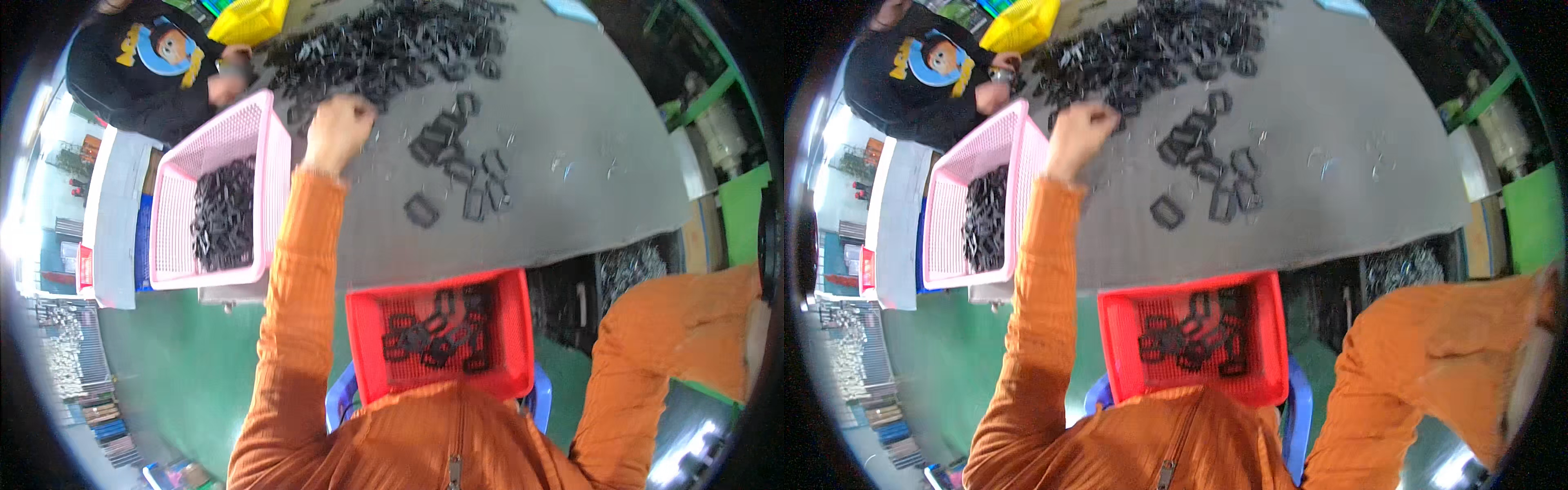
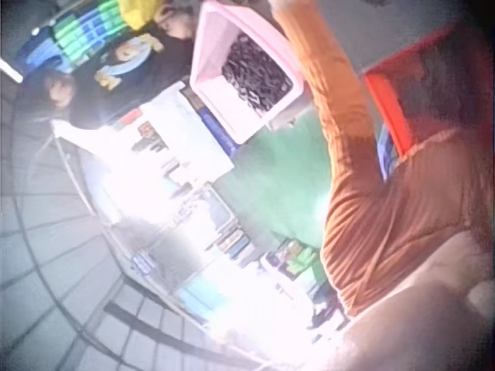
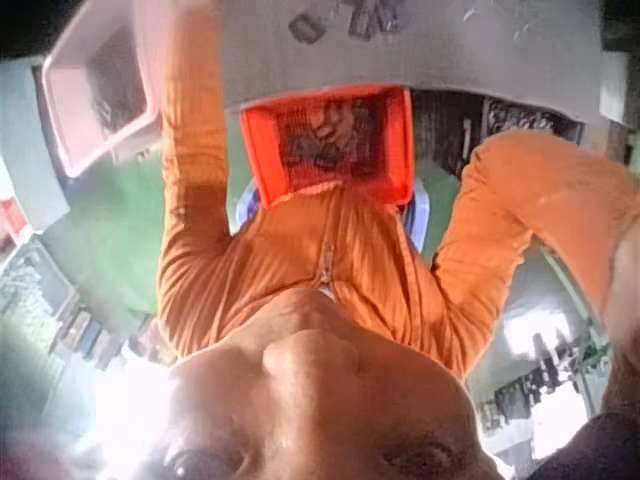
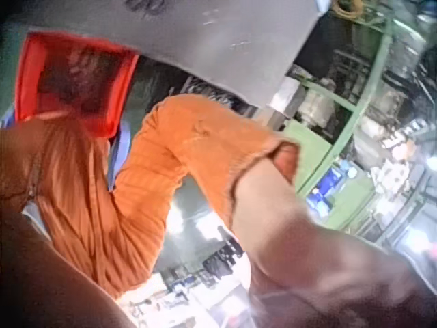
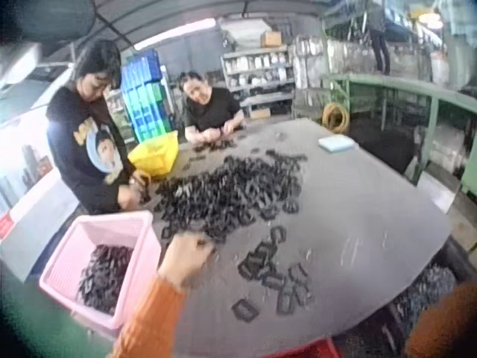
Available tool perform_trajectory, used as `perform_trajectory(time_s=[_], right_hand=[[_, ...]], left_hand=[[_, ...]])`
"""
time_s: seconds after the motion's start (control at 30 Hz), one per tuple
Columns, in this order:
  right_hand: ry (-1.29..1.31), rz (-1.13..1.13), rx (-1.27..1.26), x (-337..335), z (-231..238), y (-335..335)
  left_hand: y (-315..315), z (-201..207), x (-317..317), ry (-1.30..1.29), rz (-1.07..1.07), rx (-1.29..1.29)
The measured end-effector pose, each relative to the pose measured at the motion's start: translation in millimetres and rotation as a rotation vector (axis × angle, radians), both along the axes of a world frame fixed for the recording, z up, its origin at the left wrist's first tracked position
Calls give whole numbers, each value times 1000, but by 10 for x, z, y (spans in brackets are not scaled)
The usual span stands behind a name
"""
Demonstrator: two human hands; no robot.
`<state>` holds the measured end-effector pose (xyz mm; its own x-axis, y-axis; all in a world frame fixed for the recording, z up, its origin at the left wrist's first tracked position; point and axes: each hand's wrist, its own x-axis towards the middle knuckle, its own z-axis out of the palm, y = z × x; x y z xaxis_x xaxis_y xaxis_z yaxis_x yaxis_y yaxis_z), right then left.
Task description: The person takes metal wire clips from a container onto the table, fits the metal clips into plastic buckle frames by hand, and places the assembled buckles into a plastic basket.
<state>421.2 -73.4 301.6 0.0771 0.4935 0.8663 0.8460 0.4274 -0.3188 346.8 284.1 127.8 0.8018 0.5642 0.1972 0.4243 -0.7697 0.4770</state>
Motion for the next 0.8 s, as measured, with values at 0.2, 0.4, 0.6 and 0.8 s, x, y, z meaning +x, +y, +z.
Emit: perform_trajectory(time_s=[0.2, 0.4, 0.6, 0.8], right_hand=[[11, -23, -48, -136, 8, -143], [-14, -27, -58, -172, 198, -171], [294, -144, -262, -140, -187, -191], [246, 148, -1113, -746, -1867, 112]], left_hand=[[-175, -84, -194, 155, 39, 244], [-393, -279, 401, -62, -272, -9], [-888, -546, 1013, -145, -166, -43], [-610, -564, 1030, -211, -307, -103]])
